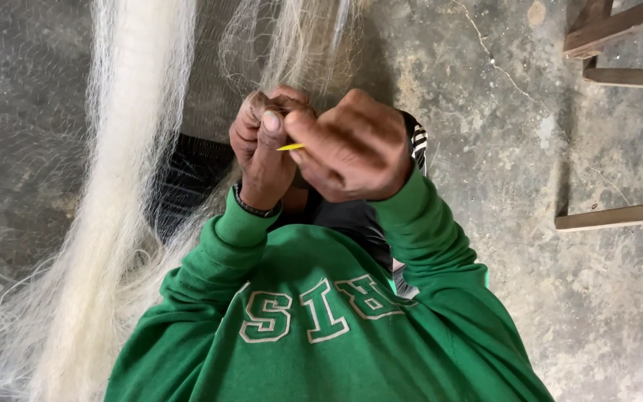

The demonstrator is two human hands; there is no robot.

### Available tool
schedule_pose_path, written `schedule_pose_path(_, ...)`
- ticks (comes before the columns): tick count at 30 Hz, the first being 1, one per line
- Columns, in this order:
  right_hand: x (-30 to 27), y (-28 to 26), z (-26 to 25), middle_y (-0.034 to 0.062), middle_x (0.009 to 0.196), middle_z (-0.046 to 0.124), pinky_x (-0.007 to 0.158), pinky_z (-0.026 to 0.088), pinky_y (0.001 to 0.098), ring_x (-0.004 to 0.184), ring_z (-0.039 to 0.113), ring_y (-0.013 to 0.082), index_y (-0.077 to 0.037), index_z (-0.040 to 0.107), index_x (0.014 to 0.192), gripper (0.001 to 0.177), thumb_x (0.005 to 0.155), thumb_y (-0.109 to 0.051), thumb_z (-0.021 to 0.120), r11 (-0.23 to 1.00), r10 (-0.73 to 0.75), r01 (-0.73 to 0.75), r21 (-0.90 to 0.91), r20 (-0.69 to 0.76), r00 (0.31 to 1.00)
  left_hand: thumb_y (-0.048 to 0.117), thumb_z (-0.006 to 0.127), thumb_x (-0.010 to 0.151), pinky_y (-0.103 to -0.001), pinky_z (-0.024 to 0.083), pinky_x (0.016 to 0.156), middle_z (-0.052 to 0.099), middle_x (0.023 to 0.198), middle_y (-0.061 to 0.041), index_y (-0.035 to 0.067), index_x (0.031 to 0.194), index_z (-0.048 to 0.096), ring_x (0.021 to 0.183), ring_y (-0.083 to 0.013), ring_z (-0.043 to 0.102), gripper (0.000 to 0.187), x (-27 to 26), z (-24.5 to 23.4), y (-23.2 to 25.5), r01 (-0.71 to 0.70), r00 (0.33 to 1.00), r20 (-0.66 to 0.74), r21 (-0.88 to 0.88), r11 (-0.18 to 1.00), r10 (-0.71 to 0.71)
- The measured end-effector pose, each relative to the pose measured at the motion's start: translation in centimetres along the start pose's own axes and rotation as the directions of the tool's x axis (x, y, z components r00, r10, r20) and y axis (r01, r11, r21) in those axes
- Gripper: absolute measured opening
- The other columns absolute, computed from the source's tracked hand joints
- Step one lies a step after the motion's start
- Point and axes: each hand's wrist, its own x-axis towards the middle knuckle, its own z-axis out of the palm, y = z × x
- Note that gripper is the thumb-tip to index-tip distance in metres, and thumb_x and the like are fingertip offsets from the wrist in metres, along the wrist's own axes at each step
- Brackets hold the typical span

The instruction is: Repairing a large white fishing net by gathering, cutting, and using a netting needle

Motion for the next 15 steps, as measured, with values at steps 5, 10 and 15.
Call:
schedule_pose_path(5, -0.4, -0.9, 1.1, 0.0016, 0.082, 0.051, 0.058, 0.041, 0.0325, 0.065, 0.047, 0.018, -0.011, 0.059, 0.1, 0.019, 0.085, -0.011, 0.047, 0.942, -0.147, 0.15, -0.3, 0.031, 0.989, 0.021, 0.046, 0.089, -0.032, 0.036, 0.078, 0.049, 0.069, -0.008, 0.014, 0.069, 0.036, 0.072, -0.0168, 0.043, 0.023, 1.1, 0.6, -0.2, -0.033, 0.994, 0.095, -0.241, 0.97, 0.057)
schedule_pose_path(10, 2.3, -5.0, 2.3, 0.0018, 0.086, 0.055, 0.068, 0.042, 0.0348, 0.078, 0.051, 0.0193, -0.013, 0.052, 0.092, 0.006, 0.088, -0.013, 0.048, 0.96, -0.215, 0.22, -0.174, 0.046, 0.976, 0.006, 0.047, 0.083, -0.029, 0.052, 0.075, 0.056, 0.075, -0.016, 0.005, 0.075, 0.045, 0.078, -0.0241, 0.054, 0.008, 1.5, 0.3, -1.8, 0.005, 0.989, 0.128, -0.544, 0.839, 0.077)
schedule_pose_path(15, 2.5, -7.4, 4.2, 0.0009, 0.079, 0.049, 0.063, 0.039, 0.0312, 0.069, 0.047, 0.016, -0.014, 0.049, 0.087, 0.005, 0.088, -0.009, 0.046, 0.981, -0.179, 0.176, 0.086, 0.021, 0.984, 0.011, 0.046, 0.076, -0.038, 0.053, 0.071, 0.054, 0.072, -0.016, 0.007, 0.077, 0.042, 0.078, -0.025, 0.044, 0.006, 1.4, -0.1, -1.8, -0.008, 0.991, 0.114, -0.502, 0.865, 0.075)
